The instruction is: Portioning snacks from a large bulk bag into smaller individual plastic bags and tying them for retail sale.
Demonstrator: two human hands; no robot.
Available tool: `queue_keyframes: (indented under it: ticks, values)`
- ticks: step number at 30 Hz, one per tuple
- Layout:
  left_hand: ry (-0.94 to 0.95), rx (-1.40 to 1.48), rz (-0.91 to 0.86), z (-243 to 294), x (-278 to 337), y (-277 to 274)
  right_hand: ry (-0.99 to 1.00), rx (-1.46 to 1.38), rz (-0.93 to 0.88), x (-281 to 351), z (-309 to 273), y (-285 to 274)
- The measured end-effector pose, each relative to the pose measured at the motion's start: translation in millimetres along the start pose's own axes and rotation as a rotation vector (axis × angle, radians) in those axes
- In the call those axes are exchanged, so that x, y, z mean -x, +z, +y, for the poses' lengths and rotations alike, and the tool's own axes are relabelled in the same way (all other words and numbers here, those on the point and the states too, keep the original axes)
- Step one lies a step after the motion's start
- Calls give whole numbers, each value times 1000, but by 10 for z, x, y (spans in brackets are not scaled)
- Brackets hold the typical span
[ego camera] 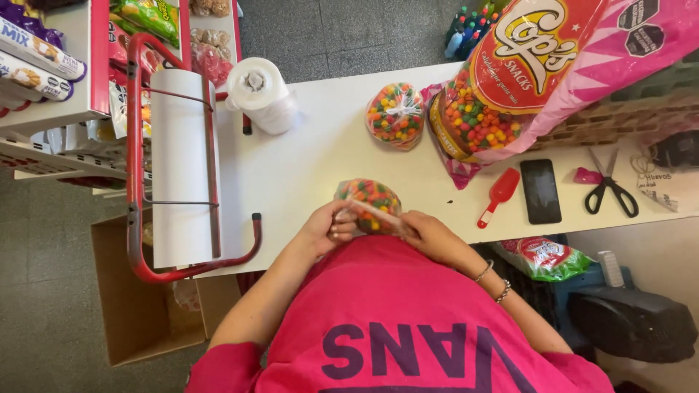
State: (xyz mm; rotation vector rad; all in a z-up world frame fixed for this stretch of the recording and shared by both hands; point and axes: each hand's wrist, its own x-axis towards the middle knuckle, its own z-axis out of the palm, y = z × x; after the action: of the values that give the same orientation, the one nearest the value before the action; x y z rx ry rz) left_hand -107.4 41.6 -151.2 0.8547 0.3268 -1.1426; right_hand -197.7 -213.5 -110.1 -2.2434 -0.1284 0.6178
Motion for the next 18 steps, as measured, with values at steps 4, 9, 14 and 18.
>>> queue_keyframes:
  ticks: [4,9,14,18]
  values:
    - [96,305,-57,181,31,487,-643,799,547,-105,-250,-20]
    - [193,-224,104,295,-244,582,-1042,983,695,-226,-772,-414]
    - [222,-577,1,606,-316,502,-1199,900,746,-392,-839,-621]
    - [226,-683,-58,839,-197,578,-1168,960,713,-443,-983,-879]
